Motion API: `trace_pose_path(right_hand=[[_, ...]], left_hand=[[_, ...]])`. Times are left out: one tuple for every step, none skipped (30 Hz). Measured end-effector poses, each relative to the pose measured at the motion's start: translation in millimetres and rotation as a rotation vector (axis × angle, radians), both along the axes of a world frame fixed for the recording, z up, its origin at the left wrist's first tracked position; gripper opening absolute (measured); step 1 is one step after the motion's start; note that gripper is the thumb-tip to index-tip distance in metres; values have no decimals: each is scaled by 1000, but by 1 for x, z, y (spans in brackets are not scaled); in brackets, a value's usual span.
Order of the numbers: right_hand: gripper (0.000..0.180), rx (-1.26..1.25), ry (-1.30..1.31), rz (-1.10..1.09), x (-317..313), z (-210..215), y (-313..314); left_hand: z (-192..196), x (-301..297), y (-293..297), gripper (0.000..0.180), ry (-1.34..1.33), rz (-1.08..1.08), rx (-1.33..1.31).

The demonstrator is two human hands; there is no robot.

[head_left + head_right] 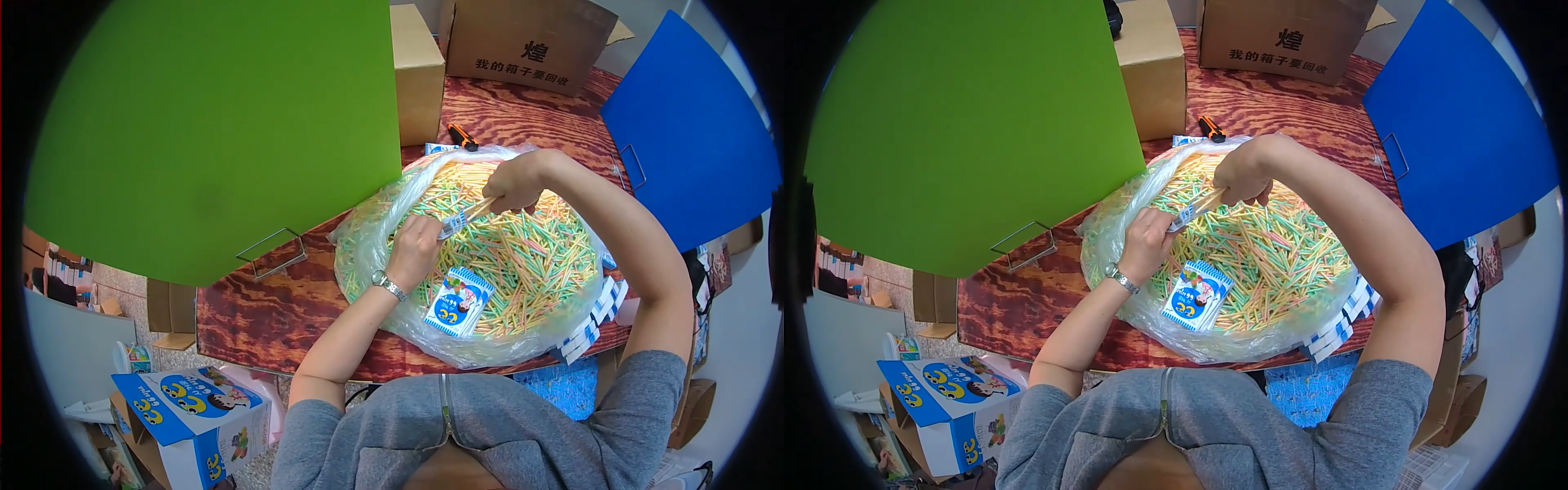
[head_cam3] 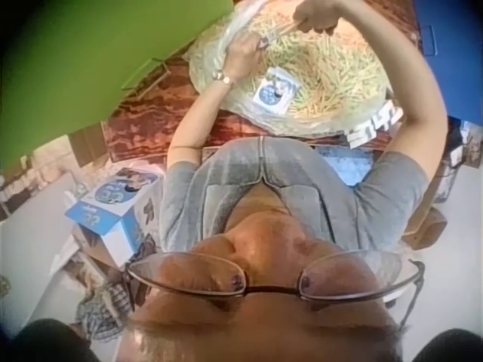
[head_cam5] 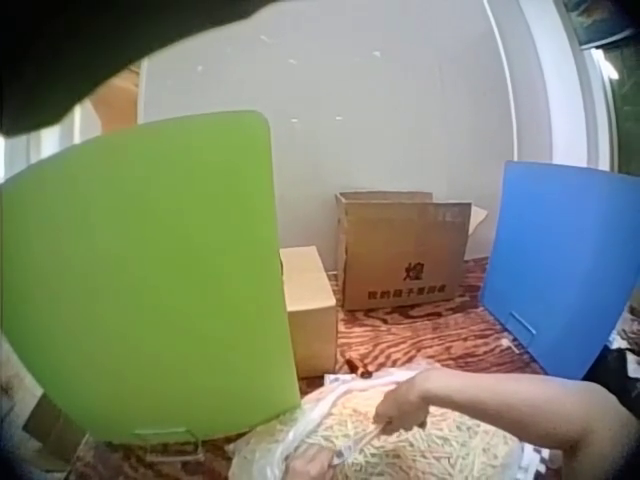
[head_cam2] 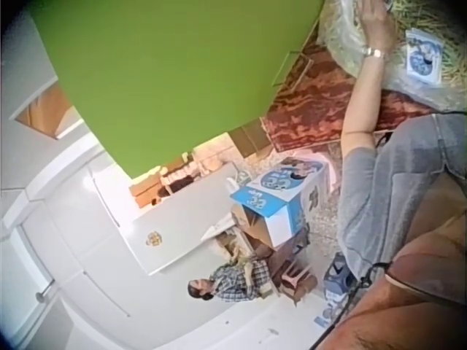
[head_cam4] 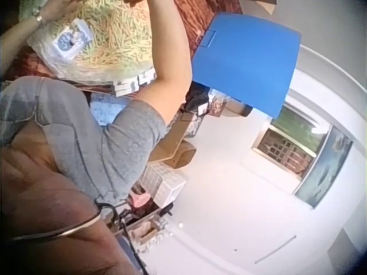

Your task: Packing small blue packets into a large clear bag filled with colorful sticks.

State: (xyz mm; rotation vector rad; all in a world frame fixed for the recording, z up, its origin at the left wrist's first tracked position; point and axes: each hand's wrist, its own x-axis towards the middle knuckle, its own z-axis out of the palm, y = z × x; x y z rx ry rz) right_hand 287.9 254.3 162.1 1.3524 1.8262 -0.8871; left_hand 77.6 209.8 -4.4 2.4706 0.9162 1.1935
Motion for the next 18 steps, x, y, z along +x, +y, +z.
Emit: trace_pose_path(right_hand=[[29, 8, 2, 4, -1, 0, 0], [30, 15, 3, 9, -1, 0, 0], [30, 15, 3, 9, -2, 0, 0], [30, 29, 13, 7, -3, 2, -2], [29, 43, 22, 4, -3, 3, -3], [29, 43, 20, 2, -4, 2, -4], [28, 71, 17, 33, -6, 1, -4], [28, 99, 14, 63, -7, 0, -5], [28, 99, 12, 62, -10, -1, -6], [29, 191, -27, 176, -16, -2, -8], [30, 282, -66, 289, -21, -2, -10], [30, 283, -67, 293, -25, 0, -12], [33, 356, -16, 326, -29, 6, -15], [37, 430, 35, 359, -30, 11, -17], [37, 429, 36, 359, -29, 11, -18], [39, 477, 88, 354, -28, 13, -20], [41, 525, 140, 349, -27, 14, -22], [41, 525, 139, 349, -27, 15, -24]], left_hand=[[0, 0, 0, 19, 0, 0, 0], [-1, -1, -1, 20, 2, 6, 4], [-1, -1, -1, 20, 3, 12, 8], [0, -1, -1, 20, 1, 11, 8], [0, 0, -1, 20, -2, 12, 3], [1, 1, -2, 20, -5, 13, -2], [2, 2, -2, 20, -6, 13, -3], [3, 3, -2, 21, 0, 21, -17], [5, 5, -2, 21, 7, 29, -31], [7, 6, -3, 21, 5, 32, -31], [10, 8, -3, 22, -31, 23, -50], [11, 9, -2, 23, -67, 15, -69], [11, 10, -1, 23, -67, 14, -70], [10, 11, 0, 24, -91, 4, -127], [10, 11, 0, 25, -115, -5, -184], [10, 12, 1, 25, -117, -6, -182], [9, 13, 1, 24, -152, -13, -241], [9, 13, 1, 24, -186, -20, -300]])
